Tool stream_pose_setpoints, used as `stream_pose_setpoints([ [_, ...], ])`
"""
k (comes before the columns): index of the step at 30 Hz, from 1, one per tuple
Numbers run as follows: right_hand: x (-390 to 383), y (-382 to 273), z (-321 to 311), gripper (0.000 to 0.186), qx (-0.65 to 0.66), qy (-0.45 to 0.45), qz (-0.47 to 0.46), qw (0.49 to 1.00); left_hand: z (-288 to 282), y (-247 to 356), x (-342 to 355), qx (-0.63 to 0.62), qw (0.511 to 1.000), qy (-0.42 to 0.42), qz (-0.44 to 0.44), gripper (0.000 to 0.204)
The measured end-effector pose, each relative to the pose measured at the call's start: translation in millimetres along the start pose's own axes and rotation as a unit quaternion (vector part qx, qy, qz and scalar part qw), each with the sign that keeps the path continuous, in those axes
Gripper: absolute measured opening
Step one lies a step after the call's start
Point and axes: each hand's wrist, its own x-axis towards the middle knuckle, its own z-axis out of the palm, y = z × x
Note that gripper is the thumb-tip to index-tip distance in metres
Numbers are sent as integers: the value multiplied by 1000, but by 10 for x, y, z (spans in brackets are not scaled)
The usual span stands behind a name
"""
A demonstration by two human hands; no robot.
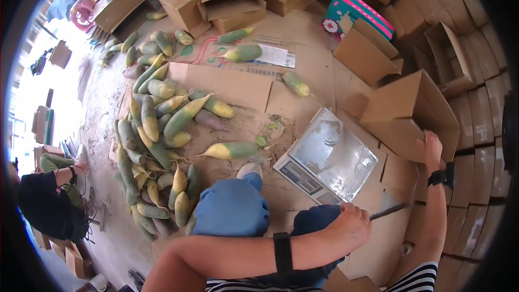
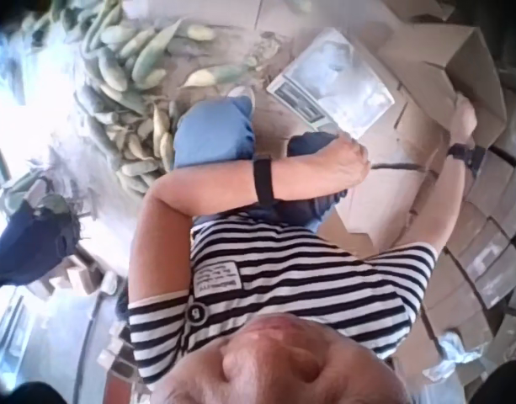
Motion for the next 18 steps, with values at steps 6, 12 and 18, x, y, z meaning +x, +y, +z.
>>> stream_pose_setpoints([
  [6, -619, -653, -1415, 45, 89, 94, -42, 991, 34, -4, -15, -30, 999, -37, -3, 14],
  [12, -1132, -1225, -2081, 42, 132, 44, -123, 983, -2, -25, -27, -63, 997, -39, 25, 17],
  [18, -1177, -1730, -1718, 37, 144, 4, -228, 963, 17, -45, -128, -57, 998, -16, -9, 19],
])
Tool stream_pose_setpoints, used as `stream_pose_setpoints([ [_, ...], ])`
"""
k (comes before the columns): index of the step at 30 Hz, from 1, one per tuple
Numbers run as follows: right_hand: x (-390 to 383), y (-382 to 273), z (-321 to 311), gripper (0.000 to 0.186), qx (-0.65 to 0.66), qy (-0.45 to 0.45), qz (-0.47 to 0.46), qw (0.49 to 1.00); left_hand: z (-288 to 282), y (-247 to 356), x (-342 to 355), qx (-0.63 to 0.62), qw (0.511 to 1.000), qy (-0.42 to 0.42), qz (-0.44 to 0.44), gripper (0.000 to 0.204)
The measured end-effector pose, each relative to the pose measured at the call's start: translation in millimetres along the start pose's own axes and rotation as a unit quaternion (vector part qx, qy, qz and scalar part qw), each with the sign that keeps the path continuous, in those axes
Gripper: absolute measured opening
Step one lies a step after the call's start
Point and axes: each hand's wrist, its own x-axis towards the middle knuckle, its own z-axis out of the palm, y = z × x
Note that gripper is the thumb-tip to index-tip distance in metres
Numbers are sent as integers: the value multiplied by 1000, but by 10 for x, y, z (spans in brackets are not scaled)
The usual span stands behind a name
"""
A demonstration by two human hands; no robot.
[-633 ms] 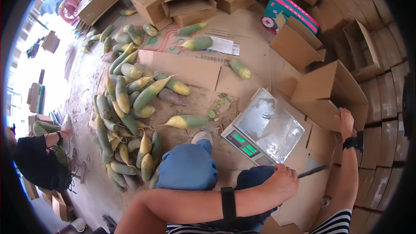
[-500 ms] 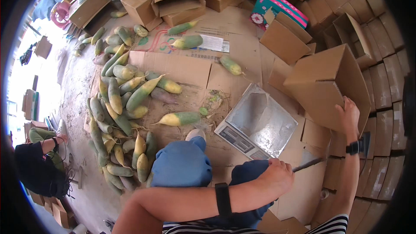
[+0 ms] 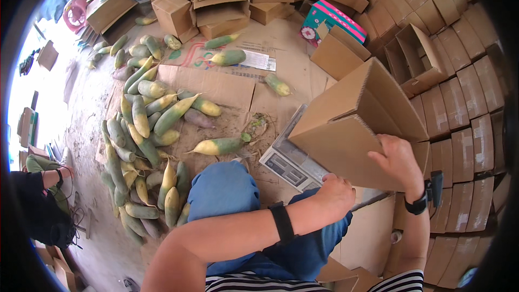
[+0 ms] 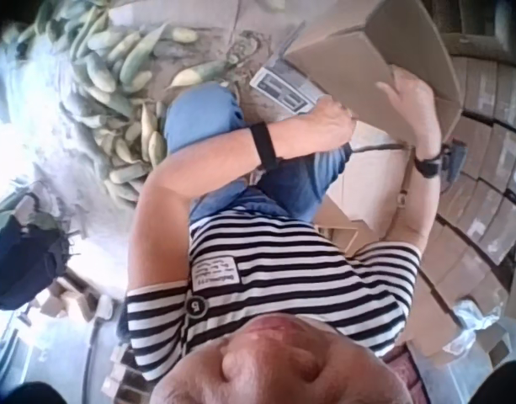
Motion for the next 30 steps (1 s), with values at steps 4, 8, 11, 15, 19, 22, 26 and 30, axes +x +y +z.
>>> stream_pose_setpoints([
  [4, 112, -204, 265, 36, 19, -18, -42, 999, 29, -38, -36, 12, 1000, 21, -15, 21],
  [8, 158, -411, 399, 35, -11, -45, -62, 997, -101, -60, -25, -5, 1000, -20, -19, 21],
  [11, 128, -458, 341, 36, -13, -49, -40, 998, -130, -60, 1, -13, 999, -51, -14, 21],
  [15, 78, -699, 123, 41, 3, -24, -13, 1000, -143, -61, 61, 14, 981, -192, -38, 27],
  [19, -57, -1080, -93, 45, 42, 87, -12, 995, -107, -66, 174, 63, 951, -297, -60, 29],
  [22, -271, -1406, -162, 43, 66, 138, -34, 988, 8, -3, 176, 122, 959, -248, -59, 32],
  [26, -577, -1739, -178, 36, 84, 149, -125, 977, -290, -72, 98, -1, 992, -126, -23, 28],
  [30, -970, -1673, -121, 40, 34, 292, -152, 944, -1529, -209, -558, -53, 975, 199, -83, 21],
])
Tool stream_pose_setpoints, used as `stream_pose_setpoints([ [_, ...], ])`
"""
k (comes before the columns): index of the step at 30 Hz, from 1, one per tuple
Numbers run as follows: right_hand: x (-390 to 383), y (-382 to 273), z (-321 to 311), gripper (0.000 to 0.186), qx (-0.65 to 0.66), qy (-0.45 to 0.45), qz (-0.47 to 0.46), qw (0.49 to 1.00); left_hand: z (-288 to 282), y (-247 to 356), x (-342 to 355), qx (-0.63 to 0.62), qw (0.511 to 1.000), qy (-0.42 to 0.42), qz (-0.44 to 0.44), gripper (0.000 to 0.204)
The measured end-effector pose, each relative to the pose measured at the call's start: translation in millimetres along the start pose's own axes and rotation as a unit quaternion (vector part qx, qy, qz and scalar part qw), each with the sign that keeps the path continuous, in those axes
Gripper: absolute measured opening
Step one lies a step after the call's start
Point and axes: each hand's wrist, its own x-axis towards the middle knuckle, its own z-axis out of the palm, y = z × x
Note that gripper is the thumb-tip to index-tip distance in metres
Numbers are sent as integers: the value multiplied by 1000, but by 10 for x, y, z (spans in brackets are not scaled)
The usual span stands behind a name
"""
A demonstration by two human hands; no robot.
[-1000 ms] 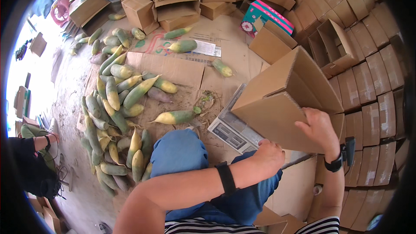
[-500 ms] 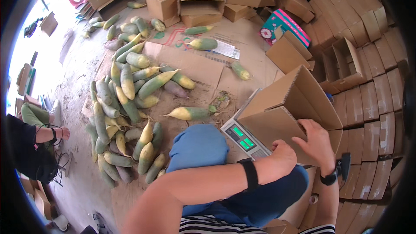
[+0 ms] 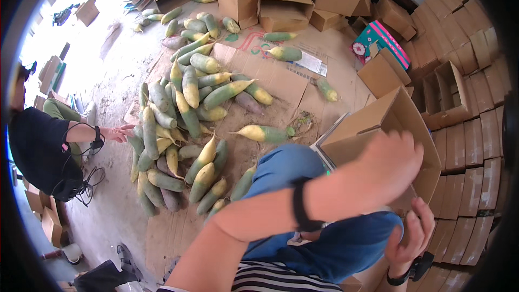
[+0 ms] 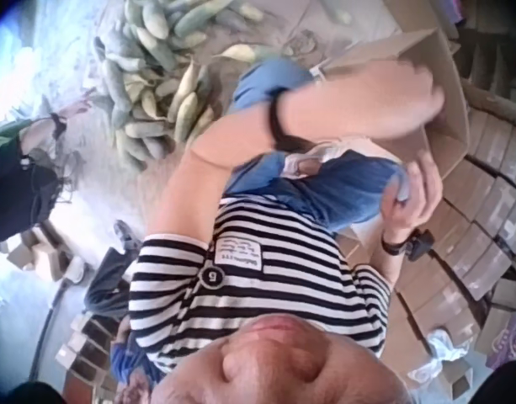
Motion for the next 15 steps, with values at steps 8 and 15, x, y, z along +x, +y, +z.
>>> stream_pose_setpoints([
  [8, -949, 364, 94, 16, -15, -142, 207, 968, -697, -2008, -2422, 95, 925, -76, -360, 19],
  [15, -1428, 411, 350, 11, -28, -225, 215, 950, 415, -2410, -4635, 140, 780, -153, -590, 69],
])
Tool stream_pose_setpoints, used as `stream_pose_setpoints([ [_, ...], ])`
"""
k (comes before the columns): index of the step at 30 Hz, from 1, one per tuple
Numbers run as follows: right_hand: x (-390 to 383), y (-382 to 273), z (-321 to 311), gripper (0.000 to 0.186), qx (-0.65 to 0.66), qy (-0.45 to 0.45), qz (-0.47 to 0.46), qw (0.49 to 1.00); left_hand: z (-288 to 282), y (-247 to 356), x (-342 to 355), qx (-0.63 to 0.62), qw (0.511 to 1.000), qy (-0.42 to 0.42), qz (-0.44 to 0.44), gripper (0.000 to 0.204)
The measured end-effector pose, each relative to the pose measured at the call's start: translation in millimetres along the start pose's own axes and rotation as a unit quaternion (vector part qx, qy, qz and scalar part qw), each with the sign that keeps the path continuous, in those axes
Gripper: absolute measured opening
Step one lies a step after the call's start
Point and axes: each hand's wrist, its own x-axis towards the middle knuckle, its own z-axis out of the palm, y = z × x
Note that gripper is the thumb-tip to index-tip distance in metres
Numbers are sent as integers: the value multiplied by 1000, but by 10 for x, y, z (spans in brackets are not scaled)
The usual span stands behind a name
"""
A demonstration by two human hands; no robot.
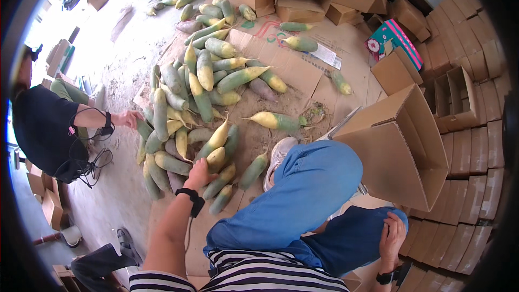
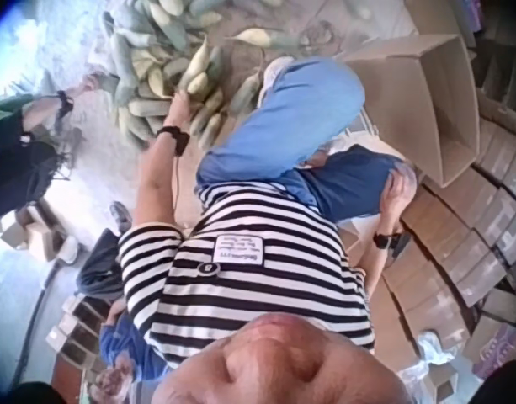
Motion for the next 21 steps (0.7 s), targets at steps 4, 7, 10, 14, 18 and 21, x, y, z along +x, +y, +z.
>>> stream_pose_setpoints([
  [4, 9, -53, 87, 14, -17, 16, -4, 1000, 153, 270, 90, 21, 998, 47, -44, 71],
  [7, 38, -128, 109, 15, -30, 32, 0, 999, 121, 288, 128, 40, 995, 70, -61, 70],
  [10, 62, -147, 98, 17, -38, 31, -18, 999, 5, 341, 122, 30, 996, 56, -58, 69],
  [14, 83, -134, 86, 17, -16, 23, -10, 1000, -586, 556, 54, -107, 987, 113, 25, 61],
  [18, 124, -143, 113, 15, -19, 26, 0, 999, -1156, 695, 78, -364, 916, 131, 108, 62],
  [21, 119, -163, 132, 13, -14, 32, 1, 999, -1628, 878, 23, -390, 904, 115, 132, 62],
])
